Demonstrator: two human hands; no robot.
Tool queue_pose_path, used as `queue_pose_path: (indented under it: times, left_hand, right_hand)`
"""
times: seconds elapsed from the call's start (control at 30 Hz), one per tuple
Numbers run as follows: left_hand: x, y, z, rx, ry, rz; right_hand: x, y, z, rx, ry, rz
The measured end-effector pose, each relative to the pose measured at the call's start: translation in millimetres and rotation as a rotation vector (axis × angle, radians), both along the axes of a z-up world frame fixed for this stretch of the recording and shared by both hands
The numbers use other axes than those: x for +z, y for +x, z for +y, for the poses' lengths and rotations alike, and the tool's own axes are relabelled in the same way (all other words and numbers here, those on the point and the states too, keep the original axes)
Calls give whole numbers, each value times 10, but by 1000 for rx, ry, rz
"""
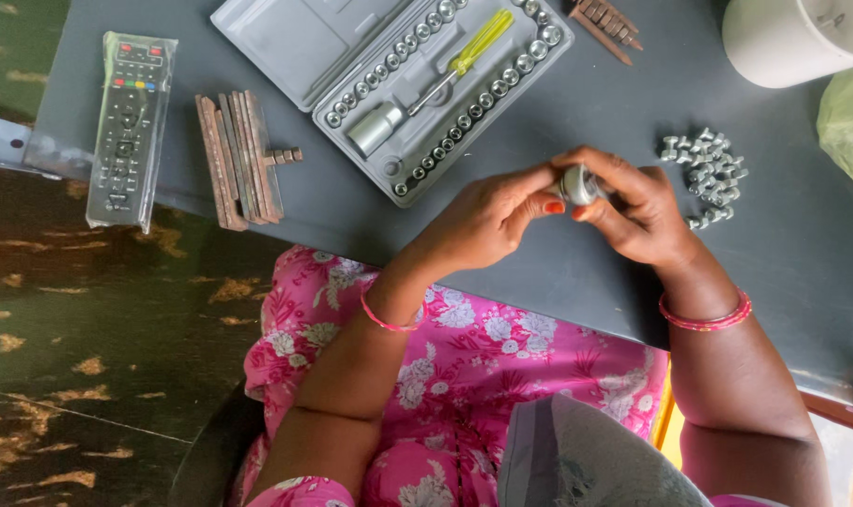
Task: The person selects socket bits from a case, attaches one to a screwdriver, and then assembles a ratchet with a socket. They test the ratchet mechanism and place the assembled tools back into the case.
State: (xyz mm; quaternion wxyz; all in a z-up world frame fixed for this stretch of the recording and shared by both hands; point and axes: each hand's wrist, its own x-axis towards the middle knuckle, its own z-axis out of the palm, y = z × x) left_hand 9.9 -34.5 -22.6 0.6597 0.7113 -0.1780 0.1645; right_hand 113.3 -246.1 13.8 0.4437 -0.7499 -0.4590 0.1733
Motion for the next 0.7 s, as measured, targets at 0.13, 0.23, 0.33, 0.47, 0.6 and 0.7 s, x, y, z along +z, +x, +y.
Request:
queue_pose_path:
  times: [0.13, 0.23, 0.33, 0.47, 0.6, 0.7]
  left_hand:
    - [124, 7, -156, 394, 295, -55]
    - [160, 12, -245, 485, 377, -49]
    - [109, 30, -197, 311, 204, 88]
    - [-77, 54, 167, -629, -550, 495]
    - [-201, 13, 303, -903, -361, 415]
    - [-192, -5, 248, -1003, -393, 532]
  right_hand:
    - [-16, -59, 68, -91, 79, 50]
    - [12, -81, 106, -113, 125, 57]
    - [54, -80, 109, -103, 96, 30]
    - [136, -73, 86, 94, 74, 24]
    - [169, -91, 77, 296, 121, 56]
    - [158, -94, 47, 305, 122, 1]
